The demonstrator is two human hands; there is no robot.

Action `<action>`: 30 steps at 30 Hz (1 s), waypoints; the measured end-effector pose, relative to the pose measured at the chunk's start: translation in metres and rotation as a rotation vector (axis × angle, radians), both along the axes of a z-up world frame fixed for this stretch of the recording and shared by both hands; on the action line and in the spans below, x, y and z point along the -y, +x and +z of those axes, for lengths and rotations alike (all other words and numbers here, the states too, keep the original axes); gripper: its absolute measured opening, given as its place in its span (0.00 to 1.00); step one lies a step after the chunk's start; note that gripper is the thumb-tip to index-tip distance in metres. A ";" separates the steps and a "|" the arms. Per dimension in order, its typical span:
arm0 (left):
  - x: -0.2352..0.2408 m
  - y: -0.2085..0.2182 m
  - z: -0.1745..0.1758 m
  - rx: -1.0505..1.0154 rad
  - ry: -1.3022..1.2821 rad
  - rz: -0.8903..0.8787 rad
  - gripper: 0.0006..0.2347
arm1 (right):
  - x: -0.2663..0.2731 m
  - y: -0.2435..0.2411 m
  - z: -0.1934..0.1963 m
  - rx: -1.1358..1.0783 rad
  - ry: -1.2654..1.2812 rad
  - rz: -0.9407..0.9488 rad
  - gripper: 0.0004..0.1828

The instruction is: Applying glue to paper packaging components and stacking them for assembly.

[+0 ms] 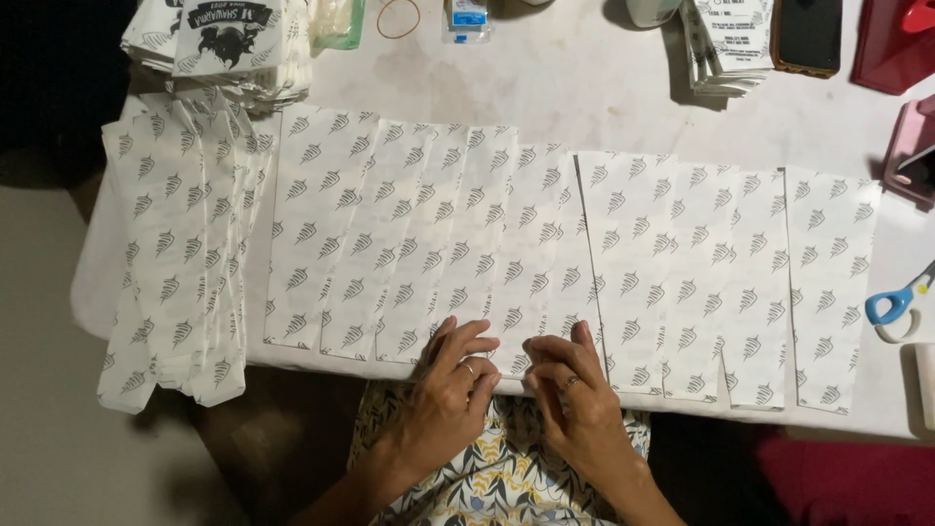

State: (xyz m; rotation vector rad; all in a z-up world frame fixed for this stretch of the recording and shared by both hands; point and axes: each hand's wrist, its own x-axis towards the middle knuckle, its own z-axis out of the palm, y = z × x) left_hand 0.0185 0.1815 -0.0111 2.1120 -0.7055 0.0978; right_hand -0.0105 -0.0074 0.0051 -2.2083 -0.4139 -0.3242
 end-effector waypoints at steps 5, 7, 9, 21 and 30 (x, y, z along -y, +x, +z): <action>0.007 -0.002 -0.008 -0.014 -0.099 0.067 0.05 | -0.002 -0.001 0.000 -0.011 0.049 -0.054 0.03; 0.007 -0.001 -0.008 -0.030 -0.092 0.074 0.06 | -0.002 0.001 0.003 -0.029 0.074 -0.056 0.04; 0.008 -0.002 -0.006 -0.076 -0.121 0.087 0.06 | -0.002 0.002 0.004 -0.044 0.087 -0.089 0.06; 0.009 -0.004 -0.001 -0.142 -0.111 0.162 0.08 | 0.002 -0.002 -0.009 -0.023 0.076 -0.089 0.13; 0.014 -0.008 -0.016 -0.092 0.057 0.200 0.14 | 0.002 -0.002 0.002 -0.034 0.041 -0.051 0.13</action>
